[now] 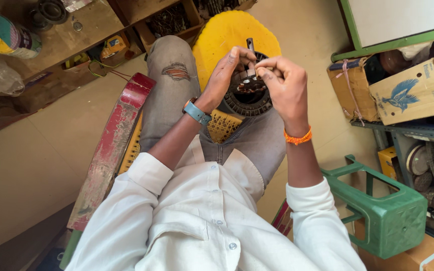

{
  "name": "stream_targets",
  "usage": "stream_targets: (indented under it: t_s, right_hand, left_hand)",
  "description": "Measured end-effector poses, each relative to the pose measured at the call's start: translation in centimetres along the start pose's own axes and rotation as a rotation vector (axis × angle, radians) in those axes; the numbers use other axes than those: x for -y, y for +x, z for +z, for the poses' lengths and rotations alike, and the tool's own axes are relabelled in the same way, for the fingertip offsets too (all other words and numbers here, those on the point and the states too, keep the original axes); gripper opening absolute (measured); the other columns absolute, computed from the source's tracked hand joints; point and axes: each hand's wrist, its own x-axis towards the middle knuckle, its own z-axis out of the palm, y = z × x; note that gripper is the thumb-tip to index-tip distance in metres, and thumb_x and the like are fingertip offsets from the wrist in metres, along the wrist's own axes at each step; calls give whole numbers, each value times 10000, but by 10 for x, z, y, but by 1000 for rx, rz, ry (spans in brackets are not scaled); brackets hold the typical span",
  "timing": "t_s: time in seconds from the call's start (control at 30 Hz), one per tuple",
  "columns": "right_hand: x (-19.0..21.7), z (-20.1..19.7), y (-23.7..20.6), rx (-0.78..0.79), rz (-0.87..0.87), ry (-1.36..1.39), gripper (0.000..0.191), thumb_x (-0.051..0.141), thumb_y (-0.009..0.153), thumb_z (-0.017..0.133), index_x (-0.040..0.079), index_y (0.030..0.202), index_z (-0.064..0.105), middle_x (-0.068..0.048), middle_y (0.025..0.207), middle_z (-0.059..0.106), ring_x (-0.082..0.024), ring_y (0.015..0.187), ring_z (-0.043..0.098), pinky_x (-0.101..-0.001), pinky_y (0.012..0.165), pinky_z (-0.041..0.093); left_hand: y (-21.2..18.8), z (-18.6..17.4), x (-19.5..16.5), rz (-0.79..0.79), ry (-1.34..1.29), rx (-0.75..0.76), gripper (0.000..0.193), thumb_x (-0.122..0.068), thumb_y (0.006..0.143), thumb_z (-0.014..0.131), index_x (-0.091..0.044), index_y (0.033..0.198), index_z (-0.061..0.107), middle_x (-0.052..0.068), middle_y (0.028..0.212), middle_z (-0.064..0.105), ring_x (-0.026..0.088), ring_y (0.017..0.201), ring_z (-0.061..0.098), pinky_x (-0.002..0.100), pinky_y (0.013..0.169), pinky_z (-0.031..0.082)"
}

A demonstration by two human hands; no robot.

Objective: The person sits on a chair with an electric motor armature resting on their lap and works on its copper windings, pressing and positioning the wire coils around the commutator by hand and turning the armature to reach different sides.

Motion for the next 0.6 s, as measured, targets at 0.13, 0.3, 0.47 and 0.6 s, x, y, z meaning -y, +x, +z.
stream_targets:
  t_s: [0.13, 0.3, 0.47, 0.6]
  right_hand:
    - [5, -2, 6, 5, 18, -65, 50, -13, 959, 682, -24, 985, 723, 97, 689, 490, 13, 634, 387, -204, 560, 306]
    - [5, -5, -9, -61, 13, -25, 37, -10, 995, 677, -29, 1004, 708, 100, 762, 528, 13, 671, 389, -203, 576, 296]
    - [-8, -7, -33, -103, 44, -14, 39, 6, 1015, 676, -25, 1027, 696, 102, 787, 525, 3, 668, 349, -206, 578, 270]
    - [-29, 5, -60, -112, 89, -102, 44, 20, 985, 683, -11, 1009, 703, 77, 725, 489, -9, 634, 352, -215, 552, 274]
  left_hand:
    - [0, 1, 1, 27, 23, -2, 553, -466, 1152, 293, -41, 1180, 646, 25, 1023, 639, 127, 970, 576, 284, 891, 470]
    - [-2, 3, 8, 20, 15, -6, 531, -450, 1158, 290, -45, 1187, 632, 23, 1019, 632, 124, 975, 590, 283, 892, 478]
    - [-3, 2, 7, 38, 27, 34, 408, -410, 1146, 420, -61, 1200, 624, 2, 1041, 640, 127, 1002, 596, 292, 922, 477]
    - [-5, 8, -2, 60, 256, 56, 312, -283, 976, 722, -62, 1165, 610, 34, 1086, 655, 188, 1040, 628, 336, 942, 515]
